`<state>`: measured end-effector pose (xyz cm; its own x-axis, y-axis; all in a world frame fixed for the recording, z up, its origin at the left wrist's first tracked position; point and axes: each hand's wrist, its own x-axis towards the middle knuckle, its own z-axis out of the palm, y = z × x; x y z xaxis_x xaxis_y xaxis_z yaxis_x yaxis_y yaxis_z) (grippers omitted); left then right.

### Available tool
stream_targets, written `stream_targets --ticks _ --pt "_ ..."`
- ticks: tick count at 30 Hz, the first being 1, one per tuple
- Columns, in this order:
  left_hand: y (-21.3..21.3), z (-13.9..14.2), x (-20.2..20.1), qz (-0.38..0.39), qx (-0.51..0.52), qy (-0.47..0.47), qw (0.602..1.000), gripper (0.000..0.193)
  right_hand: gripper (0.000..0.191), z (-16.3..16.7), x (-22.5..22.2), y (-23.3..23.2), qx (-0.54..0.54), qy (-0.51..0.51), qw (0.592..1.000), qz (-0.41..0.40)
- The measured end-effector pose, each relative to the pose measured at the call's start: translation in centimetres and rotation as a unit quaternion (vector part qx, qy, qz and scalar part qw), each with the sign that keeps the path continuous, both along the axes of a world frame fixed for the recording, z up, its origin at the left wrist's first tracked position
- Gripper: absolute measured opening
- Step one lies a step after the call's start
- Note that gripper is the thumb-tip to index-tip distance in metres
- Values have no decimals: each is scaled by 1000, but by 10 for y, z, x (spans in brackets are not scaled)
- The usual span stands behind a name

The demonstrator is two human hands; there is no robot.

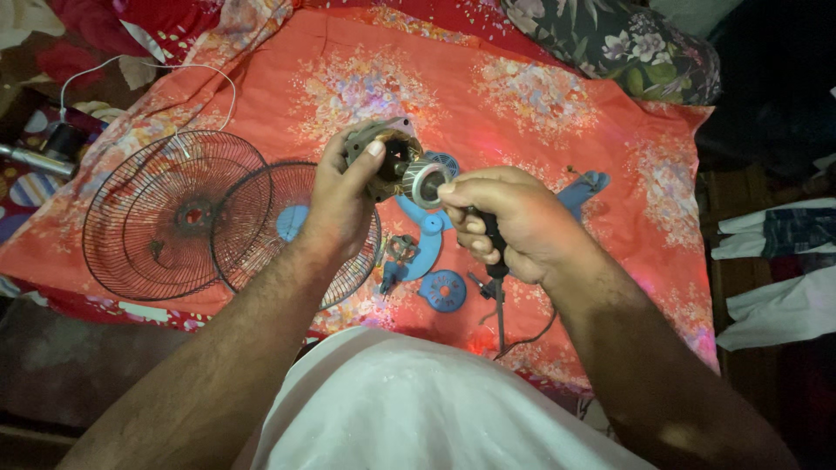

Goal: The person disassembles an electric fan motor on a bed. They hold the motor housing and use a screwdriver and a mallet to drive the rotor shaft out of the stator, then separate the end bell casting from the motor and handle the fan base and blades laid out nearby.

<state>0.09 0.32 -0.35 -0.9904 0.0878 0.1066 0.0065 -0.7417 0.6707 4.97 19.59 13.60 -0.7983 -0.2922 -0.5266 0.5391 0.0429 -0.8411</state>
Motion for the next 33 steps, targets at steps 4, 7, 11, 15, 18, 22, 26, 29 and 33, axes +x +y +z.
stream_targets --ticks 4,7,11,15,18,22,26,29,33 --pt "1 1 0 5 -19 -14 1000 46 29 2 -3 -4 8 14 1000 -9" --pt "2 2 2 7 -41 -21 999 48 29 3 -4 -5 11 15 1000 -15" --pt "3 4 3 12 -62 -22 998 48 27 2 -2 -7 11 11 1000 -19" --pt "6 5 2 34 -96 -25 995 41 28 1 2 -5 21 13 999 -30" --pt "11 8 0 57 -125 7 990 36 29 1 -1 -1 38 30 998 -36" --pt "11 6 -4 96 -183 -25 978 35 26 6 -4 14 13 8 999 -42" --pt "-3 -3 -12 115 -135 -56 983 25 25 16 -1 34 -52 52 997 -29" --pt "-13 -9 -12 90 -61 -64 992 26 23 19 4 43 -55 92 993 -44" --pt "-27 -6 1 -29 2 -64 997 40 23 14 0 44 102 158 979 -75"
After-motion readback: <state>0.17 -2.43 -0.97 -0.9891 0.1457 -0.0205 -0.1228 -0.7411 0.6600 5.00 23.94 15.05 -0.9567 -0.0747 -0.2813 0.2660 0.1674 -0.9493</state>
